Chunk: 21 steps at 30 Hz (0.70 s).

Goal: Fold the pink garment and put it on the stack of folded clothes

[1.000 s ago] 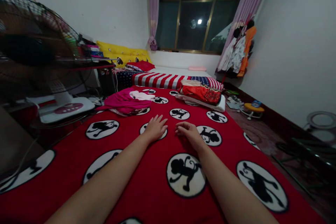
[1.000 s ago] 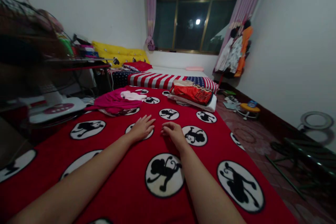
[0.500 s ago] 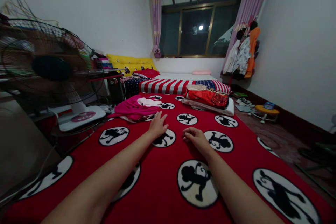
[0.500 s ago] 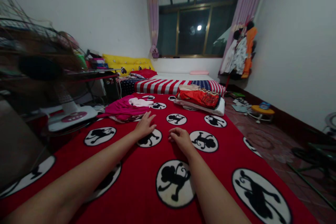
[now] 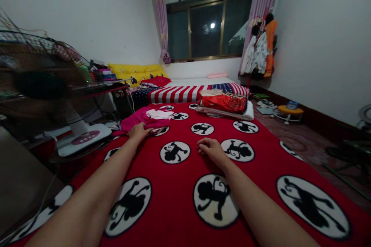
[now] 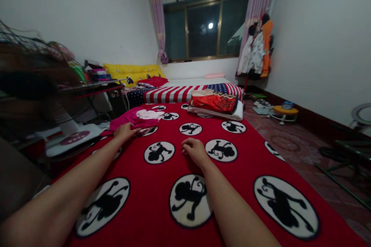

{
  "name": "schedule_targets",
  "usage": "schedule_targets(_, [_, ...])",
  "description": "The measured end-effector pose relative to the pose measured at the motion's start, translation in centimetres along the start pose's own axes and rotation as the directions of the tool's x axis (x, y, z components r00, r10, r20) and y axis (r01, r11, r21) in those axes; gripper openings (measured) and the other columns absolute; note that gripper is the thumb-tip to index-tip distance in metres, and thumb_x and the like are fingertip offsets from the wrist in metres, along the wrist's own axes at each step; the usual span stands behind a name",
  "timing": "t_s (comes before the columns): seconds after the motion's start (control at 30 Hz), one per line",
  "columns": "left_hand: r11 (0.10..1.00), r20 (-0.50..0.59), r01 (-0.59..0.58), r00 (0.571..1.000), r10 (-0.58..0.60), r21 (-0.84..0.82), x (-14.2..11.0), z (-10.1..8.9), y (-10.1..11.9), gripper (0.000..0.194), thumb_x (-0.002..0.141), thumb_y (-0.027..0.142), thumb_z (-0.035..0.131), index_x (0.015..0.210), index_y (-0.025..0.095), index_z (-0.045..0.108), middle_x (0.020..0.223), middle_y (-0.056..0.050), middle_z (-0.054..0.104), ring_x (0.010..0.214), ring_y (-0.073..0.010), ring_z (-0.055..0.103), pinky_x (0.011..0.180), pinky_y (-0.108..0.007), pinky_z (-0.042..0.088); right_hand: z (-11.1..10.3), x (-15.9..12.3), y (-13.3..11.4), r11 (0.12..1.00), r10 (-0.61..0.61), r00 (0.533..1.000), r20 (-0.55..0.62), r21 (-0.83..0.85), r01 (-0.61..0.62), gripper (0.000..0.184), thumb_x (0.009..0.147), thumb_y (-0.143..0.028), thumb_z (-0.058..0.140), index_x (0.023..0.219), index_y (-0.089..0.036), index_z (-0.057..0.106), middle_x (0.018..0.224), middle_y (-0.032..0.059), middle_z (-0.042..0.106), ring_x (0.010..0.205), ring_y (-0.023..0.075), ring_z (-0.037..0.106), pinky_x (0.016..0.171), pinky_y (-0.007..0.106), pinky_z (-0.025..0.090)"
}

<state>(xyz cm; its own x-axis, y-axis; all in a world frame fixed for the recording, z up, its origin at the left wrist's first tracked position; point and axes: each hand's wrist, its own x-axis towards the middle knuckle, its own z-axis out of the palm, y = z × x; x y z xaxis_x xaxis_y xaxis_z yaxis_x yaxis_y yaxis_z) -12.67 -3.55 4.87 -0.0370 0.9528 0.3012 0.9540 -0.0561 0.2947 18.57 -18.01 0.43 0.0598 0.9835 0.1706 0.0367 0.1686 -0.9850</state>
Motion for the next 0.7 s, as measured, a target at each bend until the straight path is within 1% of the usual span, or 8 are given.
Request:
schedule_targets(0.13, [0.985, -0.235, 0.015, 0.970, -0.057, -0.174, 1.3, -4.0, 2.9, 0.034, 0.074, 0.045, 0.067, 0.067, 0.013, 0.058, 0.070, -0.006, 0.061, 0.088, -0.0272, 0.061, 0.077, -0.035, 0.043, 0.3, 0.2, 0.2, 1.000, -0.005, 1.000, -0.017, 0.022, 0.005, 0.007, 0.066, -0.016, 0.060, 0.073, -0.015, 0.063, 0.061, -0.0005, 0.064, 0.051, 0.0107, 0.060, 0.050, 0.021, 0.046])
schedule_targets(0.23, [0.827, -0.514, -0.263, 0.857, -0.037, -0.497, 1.9, -8.0, 8.8, 0.029, 0.079, 0.039, 0.064, 0.078, 0.010, 0.062, 0.078, -0.010, 0.065, 0.090, -0.0275, 0.060, 0.080, -0.039, 0.043, 0.4, 0.3, -0.1, 0.999, 0.008, 0.999, -0.053, 0.051, -0.005, 0.015, 0.070, -0.025, 0.063, 0.083, -0.016, 0.062, 0.068, 0.0000, 0.065, 0.053, 0.0110, 0.062, 0.049, 0.021, 0.047])
schedule_targets(0.33, [0.728, -0.464, -0.429, 0.869, 0.171, -0.535, 0.8, -10.0, 15.5, 0.036, 0.087, 0.043, 0.055, 0.096, 0.009, 0.066, 0.089, -0.007, 0.068, 0.085, -0.0191, 0.062, 0.078, -0.031, 0.047, -0.7, 0.4, -0.7, 0.983, 0.009, 0.983, -0.185, 0.180, 0.025, 0.033, 0.074, -0.044, 0.064, 0.097, -0.020, 0.056, 0.091, 0.0028, 0.066, 0.063, 0.0125, 0.065, 0.053, 0.023, 0.051])
schedule_targets(0.37, [0.608, -0.375, -0.505, 0.863, 0.338, -0.613, -0.1, -10.0, 17.3, 0.037, 0.091, 0.041, 0.050, 0.104, 0.009, 0.065, 0.097, -0.009, 0.068, 0.088, -0.0188, 0.063, 0.078, -0.030, 0.048, -1.4, 0.6, -0.9, 0.970, 0.008, 0.966, -0.257, 0.239, 0.055, 0.039, 0.074, -0.050, 0.063, 0.098, -0.021, 0.055, 0.096, 0.0035, 0.065, 0.066, 0.0134, 0.066, 0.054, 0.024, 0.052])
schedule_targets(0.43, [0.442, -0.278, -0.557, 0.788, 0.550, -0.704, -2.4, -8.7, 19.6, 0.041, 0.091, 0.042, 0.050, 0.117, 0.012, 0.061, 0.111, -0.009, 0.065, 0.095, -0.0194, 0.063, 0.079, -0.030, 0.050, -3.2, 0.9, -1.2, 0.931, 0.020, 0.900, -0.436, 0.337, 0.142, 0.045, 0.074, -0.059, 0.060, 0.098, -0.022, 0.052, 0.098, 0.0036, 0.064, 0.070, 0.0148, 0.066, 0.055, 0.026, 0.053])
schedule_targets(0.5, [0.421, -0.298, -0.602, 0.749, 0.591, -0.678, -4.9, -6.2, 19.8, 0.045, 0.084, 0.038, 0.062, 0.122, 0.015, 0.059, 0.120, -0.010, 0.062, 0.103, -0.0205, 0.061, 0.088, -0.031, 0.049, -5.3, 1.3, -1.0, 0.903, 0.053, 0.806, -0.589, 0.372, 0.213, 0.047, 0.074, -0.064, 0.054, 0.096, -0.023, 0.051, 0.094, 0.0032, 0.064, 0.071, 0.0151, 0.065, 0.056, 0.026, 0.052])
schedule_targets(0.6, [0.641, -0.305, -0.554, 0.831, 0.465, -0.531, -7.2, -1.4, 16.8, 0.036, 0.085, 0.028, 0.058, 0.119, 0.016, 0.061, 0.121, -0.011, 0.061, 0.115, -0.0213, 0.056, 0.102, -0.034, 0.042, -7.5, 1.8, -0.2, 0.927, 0.047, 0.724, -0.688, 0.301, 0.226, 0.049, 0.074, -0.068, 0.045, 0.093, -0.023, 0.049, 0.087, 0.0035, 0.063, 0.068, 0.0150, 0.063, 0.056, 0.027, 0.051])
schedule_targets(0.7, [0.892, -0.144, -0.361, 0.932, 0.333, -0.273, -7.7, 2.8, 12.8, 0.058, 0.083, 0.039, 0.060, 0.134, 0.015, 0.049, 0.137, -0.016, 0.049, 0.130, -0.0273, 0.042, 0.111, -0.041, 0.030, -8.0, 2.4, 0.8, 0.965, -0.032, 0.738, -0.674, 0.170, 0.198, 0.047, 0.072, -0.065, 0.047, 0.092, -0.022, 0.048, 0.086, 0.0041, 0.063, 0.071, 0.0165, 0.062, 0.059, 0.028, 0.050])
